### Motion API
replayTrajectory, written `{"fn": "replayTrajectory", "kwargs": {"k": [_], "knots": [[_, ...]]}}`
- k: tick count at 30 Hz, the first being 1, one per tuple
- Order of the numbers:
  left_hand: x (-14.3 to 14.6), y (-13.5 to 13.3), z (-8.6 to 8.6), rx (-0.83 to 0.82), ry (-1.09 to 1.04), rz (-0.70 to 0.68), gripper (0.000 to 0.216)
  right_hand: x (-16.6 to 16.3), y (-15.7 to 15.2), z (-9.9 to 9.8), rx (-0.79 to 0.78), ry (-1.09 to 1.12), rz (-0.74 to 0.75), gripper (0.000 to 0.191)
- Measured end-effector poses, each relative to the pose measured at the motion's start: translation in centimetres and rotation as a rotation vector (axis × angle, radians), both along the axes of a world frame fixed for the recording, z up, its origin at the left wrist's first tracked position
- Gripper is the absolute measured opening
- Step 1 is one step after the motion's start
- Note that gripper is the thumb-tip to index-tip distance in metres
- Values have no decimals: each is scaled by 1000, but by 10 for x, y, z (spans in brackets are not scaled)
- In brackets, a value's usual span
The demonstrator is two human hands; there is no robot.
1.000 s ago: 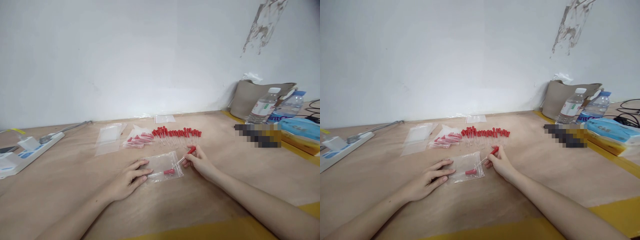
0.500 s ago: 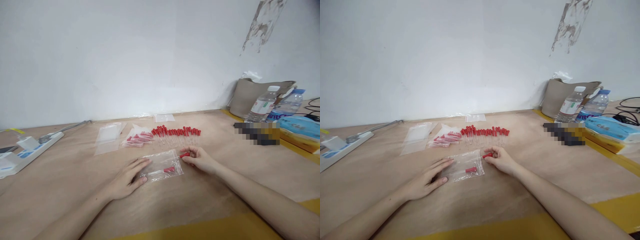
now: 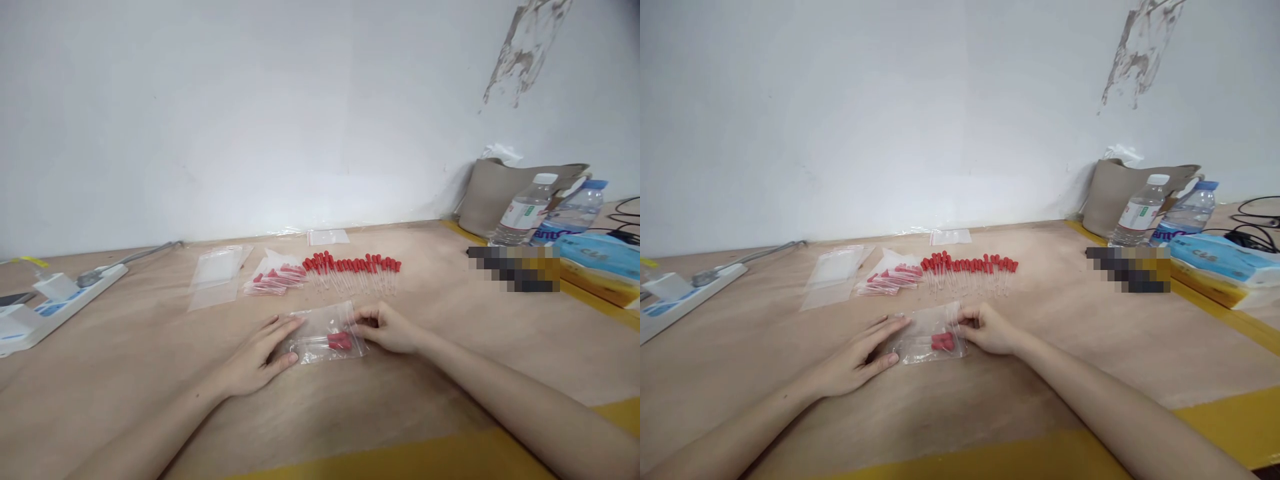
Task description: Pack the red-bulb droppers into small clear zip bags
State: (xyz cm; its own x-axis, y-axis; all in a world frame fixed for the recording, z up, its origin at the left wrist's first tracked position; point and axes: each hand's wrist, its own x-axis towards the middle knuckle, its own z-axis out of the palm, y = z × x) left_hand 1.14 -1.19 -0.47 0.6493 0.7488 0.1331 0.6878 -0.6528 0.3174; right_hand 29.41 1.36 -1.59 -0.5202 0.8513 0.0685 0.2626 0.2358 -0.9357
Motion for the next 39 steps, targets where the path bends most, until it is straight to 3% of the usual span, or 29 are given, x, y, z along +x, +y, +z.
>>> {"fn": "replayTrajectory", "kwargs": {"k": [2,5,8,11,16,24,28,32,35,39], "knots": [[-1,0,0,-18,16,0,48,10,7,4,-9,-3,-41,25],[-1,1,0,-44,57,3,43,21,31,13,44,-108,-274,18],[-1,1,1,-56,106,-18,42,12,64,22,181,-304,-461,10],[1,1,2,-49,133,-39,42,-17,99,27,315,-394,-521,10],[0,0,0,-31,135,-42,41,-63,145,22,303,-387,-683,21],[0,-1,-1,9,116,-52,40,-68,175,15,214,-249,-738,16],[0,-1,0,17,109,-54,40,-54,167,29,209,-82,-761,20],[0,-1,1,6,101,-56,40,-17,129,39,203,114,-817,20],[2,-1,1,4,111,-51,40,14,88,33,30,436,-842,17],[3,-1,2,15,129,-41,39,31,44,14,-132,522,-833,15]]}}
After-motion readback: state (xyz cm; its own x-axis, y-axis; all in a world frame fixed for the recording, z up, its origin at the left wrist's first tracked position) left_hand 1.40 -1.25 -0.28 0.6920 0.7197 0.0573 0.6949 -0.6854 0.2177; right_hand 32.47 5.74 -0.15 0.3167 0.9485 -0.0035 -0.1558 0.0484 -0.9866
